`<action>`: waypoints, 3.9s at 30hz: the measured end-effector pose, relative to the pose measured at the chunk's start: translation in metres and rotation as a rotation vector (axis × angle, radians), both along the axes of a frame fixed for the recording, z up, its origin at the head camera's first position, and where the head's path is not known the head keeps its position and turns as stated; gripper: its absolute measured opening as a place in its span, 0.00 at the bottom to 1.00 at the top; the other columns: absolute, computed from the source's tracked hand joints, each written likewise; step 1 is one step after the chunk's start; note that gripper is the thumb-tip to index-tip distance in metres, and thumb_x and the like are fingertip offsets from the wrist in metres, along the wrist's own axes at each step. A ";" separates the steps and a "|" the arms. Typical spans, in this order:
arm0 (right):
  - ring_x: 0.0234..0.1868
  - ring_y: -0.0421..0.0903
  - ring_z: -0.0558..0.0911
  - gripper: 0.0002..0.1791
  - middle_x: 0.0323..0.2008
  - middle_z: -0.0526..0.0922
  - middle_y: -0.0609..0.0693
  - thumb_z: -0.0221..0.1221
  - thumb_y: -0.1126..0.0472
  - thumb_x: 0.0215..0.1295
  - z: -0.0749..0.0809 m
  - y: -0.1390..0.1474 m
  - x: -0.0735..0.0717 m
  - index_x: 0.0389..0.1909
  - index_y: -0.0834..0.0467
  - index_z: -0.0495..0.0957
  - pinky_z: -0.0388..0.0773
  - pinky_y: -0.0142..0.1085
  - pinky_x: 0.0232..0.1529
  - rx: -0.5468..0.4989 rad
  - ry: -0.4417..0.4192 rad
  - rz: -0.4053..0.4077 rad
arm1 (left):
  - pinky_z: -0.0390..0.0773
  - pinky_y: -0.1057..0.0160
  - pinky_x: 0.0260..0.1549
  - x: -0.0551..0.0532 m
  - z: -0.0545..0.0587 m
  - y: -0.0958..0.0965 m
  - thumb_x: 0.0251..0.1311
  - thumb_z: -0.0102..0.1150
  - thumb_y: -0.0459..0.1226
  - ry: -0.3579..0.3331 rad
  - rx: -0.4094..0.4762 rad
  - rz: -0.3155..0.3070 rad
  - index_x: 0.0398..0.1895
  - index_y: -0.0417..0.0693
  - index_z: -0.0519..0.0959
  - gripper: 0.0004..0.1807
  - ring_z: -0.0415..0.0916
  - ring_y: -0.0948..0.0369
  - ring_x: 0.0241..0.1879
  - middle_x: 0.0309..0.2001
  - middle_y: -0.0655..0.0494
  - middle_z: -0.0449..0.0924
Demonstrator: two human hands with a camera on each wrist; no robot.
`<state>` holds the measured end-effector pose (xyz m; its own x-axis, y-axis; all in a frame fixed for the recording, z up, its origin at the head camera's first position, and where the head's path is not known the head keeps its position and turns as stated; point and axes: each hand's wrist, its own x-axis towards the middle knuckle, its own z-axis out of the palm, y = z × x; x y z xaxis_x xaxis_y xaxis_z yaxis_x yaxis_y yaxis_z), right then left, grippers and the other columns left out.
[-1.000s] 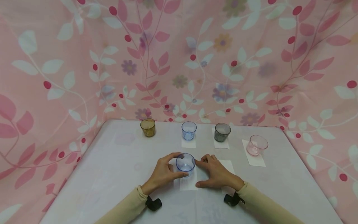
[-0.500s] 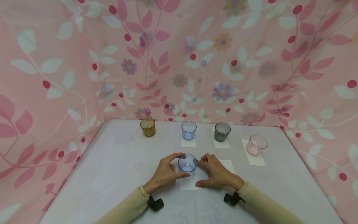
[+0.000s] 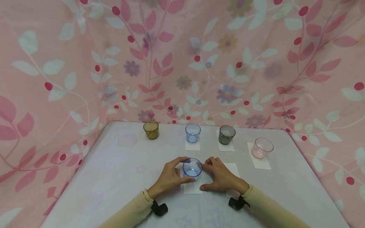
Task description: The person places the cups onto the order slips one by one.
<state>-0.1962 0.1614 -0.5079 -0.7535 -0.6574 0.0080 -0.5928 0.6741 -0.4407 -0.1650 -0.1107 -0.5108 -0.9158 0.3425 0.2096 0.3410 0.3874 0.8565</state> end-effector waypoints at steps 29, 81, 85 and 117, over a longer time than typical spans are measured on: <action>0.54 0.45 0.67 0.53 0.54 0.72 0.47 0.75 0.28 0.51 -0.003 -0.001 -0.001 0.74 0.52 0.76 0.71 0.45 0.54 0.023 -0.010 -0.018 | 0.79 0.65 0.17 0.001 0.004 0.000 0.50 0.85 0.46 -0.050 -0.005 -0.023 0.70 0.50 0.76 0.43 0.74 0.69 0.14 0.54 0.51 0.85; 0.63 0.52 0.69 0.48 0.62 0.78 0.49 0.81 0.38 0.50 0.013 0.069 -0.005 0.72 0.50 0.78 0.74 0.54 0.59 -0.167 -0.029 -0.039 | 0.74 0.67 0.25 -0.093 0.022 -0.158 0.59 0.79 0.51 -0.001 0.108 0.537 0.75 0.47 0.67 0.46 0.86 0.62 0.23 0.71 0.47 0.72; 0.61 0.50 0.70 0.47 0.63 0.78 0.50 0.82 0.40 0.49 0.012 0.087 -0.001 0.70 0.52 0.79 0.75 0.52 0.58 -0.170 0.004 -0.051 | 0.75 0.68 0.28 -0.101 0.019 -0.160 0.58 0.79 0.53 -0.043 0.074 0.531 0.78 0.48 0.64 0.49 0.88 0.59 0.26 0.75 0.45 0.69; 0.70 0.54 0.71 0.48 0.72 0.72 0.53 0.81 0.40 0.51 -0.008 0.142 0.007 0.73 0.49 0.77 0.72 0.38 0.65 -0.212 0.002 -0.077 | 0.77 0.62 0.23 -0.132 0.005 -0.160 0.58 0.78 0.56 -0.142 0.025 0.419 0.85 0.51 0.54 0.58 0.89 0.50 0.26 0.77 0.39 0.64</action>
<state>-0.1892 0.3038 -0.5158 -0.8010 -0.5818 0.1413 -0.5445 0.6098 -0.5759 -0.2972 -0.2711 -0.5062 -0.9948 -0.0681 0.0751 0.0370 0.4454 0.8945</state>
